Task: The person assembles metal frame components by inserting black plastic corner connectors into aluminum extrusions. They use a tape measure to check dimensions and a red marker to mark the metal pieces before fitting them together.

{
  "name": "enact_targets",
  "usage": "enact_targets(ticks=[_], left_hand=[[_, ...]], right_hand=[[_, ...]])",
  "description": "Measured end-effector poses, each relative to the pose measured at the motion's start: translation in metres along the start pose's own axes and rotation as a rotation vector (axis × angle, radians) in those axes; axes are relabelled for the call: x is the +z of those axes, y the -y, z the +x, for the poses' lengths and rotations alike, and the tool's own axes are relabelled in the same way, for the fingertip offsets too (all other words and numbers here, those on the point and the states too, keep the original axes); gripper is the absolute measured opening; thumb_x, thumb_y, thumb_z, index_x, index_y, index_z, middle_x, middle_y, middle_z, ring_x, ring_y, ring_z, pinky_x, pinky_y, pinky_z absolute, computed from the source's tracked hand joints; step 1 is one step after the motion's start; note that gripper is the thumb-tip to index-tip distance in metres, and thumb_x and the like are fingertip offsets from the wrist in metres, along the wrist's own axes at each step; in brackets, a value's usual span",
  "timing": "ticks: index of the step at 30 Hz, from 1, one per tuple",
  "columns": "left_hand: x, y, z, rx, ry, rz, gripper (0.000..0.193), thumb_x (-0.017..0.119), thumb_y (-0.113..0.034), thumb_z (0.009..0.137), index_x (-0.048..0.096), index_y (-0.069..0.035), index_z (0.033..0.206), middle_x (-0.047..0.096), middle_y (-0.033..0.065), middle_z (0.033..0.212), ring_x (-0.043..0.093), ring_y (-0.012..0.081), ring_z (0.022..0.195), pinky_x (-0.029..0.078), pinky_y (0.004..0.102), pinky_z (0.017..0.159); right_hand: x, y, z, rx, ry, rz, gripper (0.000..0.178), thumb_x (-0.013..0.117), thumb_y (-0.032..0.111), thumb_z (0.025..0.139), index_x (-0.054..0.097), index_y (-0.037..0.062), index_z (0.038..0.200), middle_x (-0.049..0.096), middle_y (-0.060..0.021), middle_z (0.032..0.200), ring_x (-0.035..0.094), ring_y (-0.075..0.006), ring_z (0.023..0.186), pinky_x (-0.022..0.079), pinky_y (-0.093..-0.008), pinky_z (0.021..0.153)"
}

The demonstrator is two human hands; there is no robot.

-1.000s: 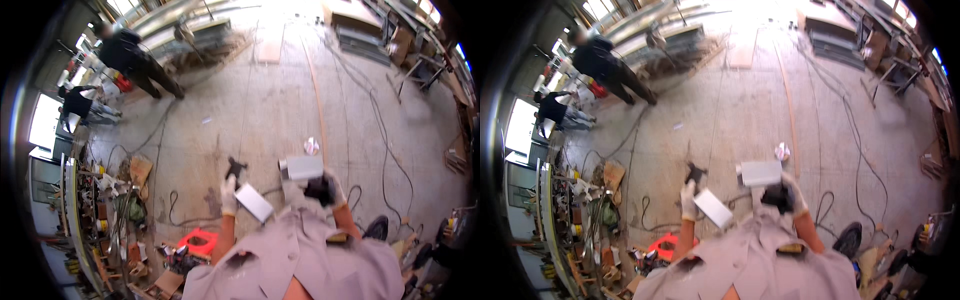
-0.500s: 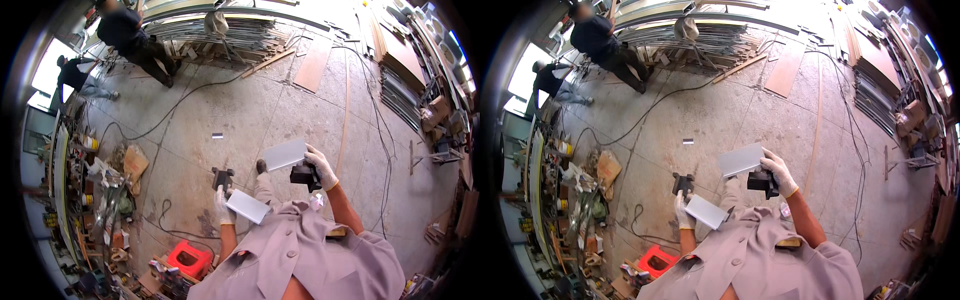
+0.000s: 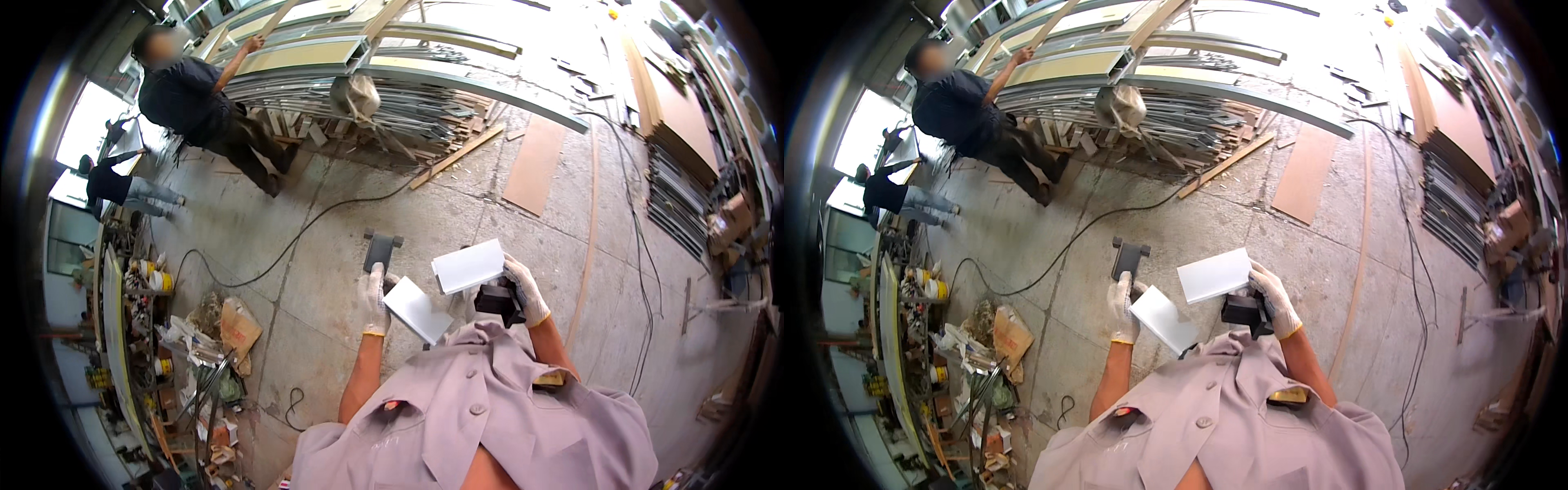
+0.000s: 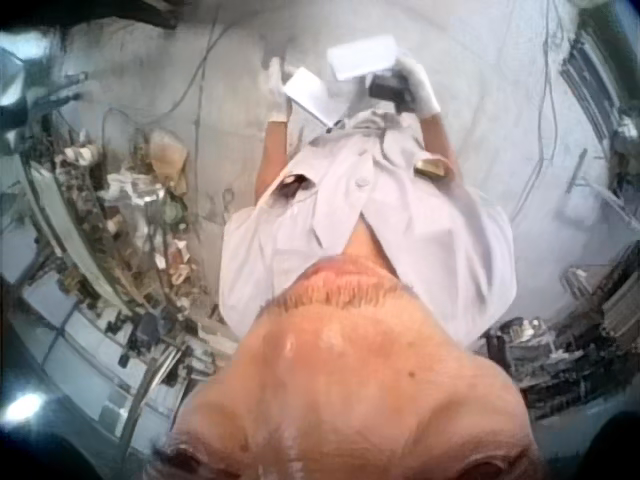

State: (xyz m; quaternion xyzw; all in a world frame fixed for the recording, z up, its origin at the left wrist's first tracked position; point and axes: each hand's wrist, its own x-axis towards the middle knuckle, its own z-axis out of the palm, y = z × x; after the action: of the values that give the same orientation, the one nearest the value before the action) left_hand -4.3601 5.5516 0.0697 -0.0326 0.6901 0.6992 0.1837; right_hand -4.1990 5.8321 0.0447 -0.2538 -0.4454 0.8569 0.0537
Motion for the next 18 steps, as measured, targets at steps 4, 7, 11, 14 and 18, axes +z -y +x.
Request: enact_targets(ticks=[4, 7, 11, 14, 18], left_hand=[[0.033, -0.011, 0.080, -0.055, -0.215, -0.192, 0.038, 0.062, -0.039, 0.106, 0.066, -0.007, 0.087, 0.068, 0.0054, 0.073, 0.064, 0.0128, 0.061, 0.049, 0.0282, 0.056], [0.082, -0.037, 0.148, -0.066, -0.072, -0.164, 0.035, 0.063, -0.037, 0.106, 0.064, -0.005, 0.093, 0.070, 0.0069, 0.075, 0.064, 0.0130, 0.062, 0.050, 0.0284, 0.056], [0.099, -0.074, 0.191, -0.128, -0.176, -0.174, 0.036, 0.062, -0.037, 0.106, 0.065, -0.005, 0.091, 0.069, 0.0061, 0.072, 0.064, 0.0138, 0.060, 0.050, 0.0299, 0.056], [0.123, -0.074, 0.263, -0.111, -0.123, -0.246, 0.036, 0.062, -0.037, 0.106, 0.067, -0.004, 0.095, 0.068, 0.0053, 0.072, 0.063, 0.0132, 0.059, 0.049, 0.0293, 0.055], [0.132, -0.092, 0.343, -0.149, -0.102, -0.347, 0.042, 0.060, -0.040, 0.106, 0.067, -0.003, 0.086, 0.067, 0.0056, 0.070, 0.063, 0.0122, 0.058, 0.047, 0.0262, 0.052]], right_hand=[[0.032, 0.058, 0.121, 0.154, 0.221, -0.141, 0.060, 0.063, 0.027, 0.102, 0.051, -0.0030, 0.152, 0.066, -0.0071, 0.133, 0.065, -0.0127, 0.110, 0.052, -0.0244, 0.092], [0.034, 0.134, 0.192, 0.019, 0.256, -0.321, 0.060, 0.064, 0.028, 0.102, 0.051, -0.0002, 0.153, 0.066, -0.0009, 0.125, 0.058, -0.0041, 0.089, 0.050, -0.0203, 0.077], [0.080, 0.183, 0.293, 0.223, 0.460, -0.305, 0.057, 0.065, 0.031, 0.103, 0.054, 0.0026, 0.151, 0.067, -0.0017, 0.116, 0.059, -0.0055, 0.084, 0.051, -0.0224, 0.074], [0.075, 0.190, 0.368, 0.230, 0.324, -0.282, 0.046, 0.064, 0.036, 0.104, 0.062, 0.0035, 0.137, 0.066, -0.0032, 0.109, 0.059, -0.0074, 0.077, 0.051, -0.0239, 0.067], [0.096, 0.195, 0.436, 0.414, 0.173, -0.155, 0.036, 0.066, 0.044, 0.103, 0.071, 0.0084, 0.103, 0.067, -0.0006, 0.083, 0.060, -0.0125, 0.068, 0.051, -0.0283, 0.062]])
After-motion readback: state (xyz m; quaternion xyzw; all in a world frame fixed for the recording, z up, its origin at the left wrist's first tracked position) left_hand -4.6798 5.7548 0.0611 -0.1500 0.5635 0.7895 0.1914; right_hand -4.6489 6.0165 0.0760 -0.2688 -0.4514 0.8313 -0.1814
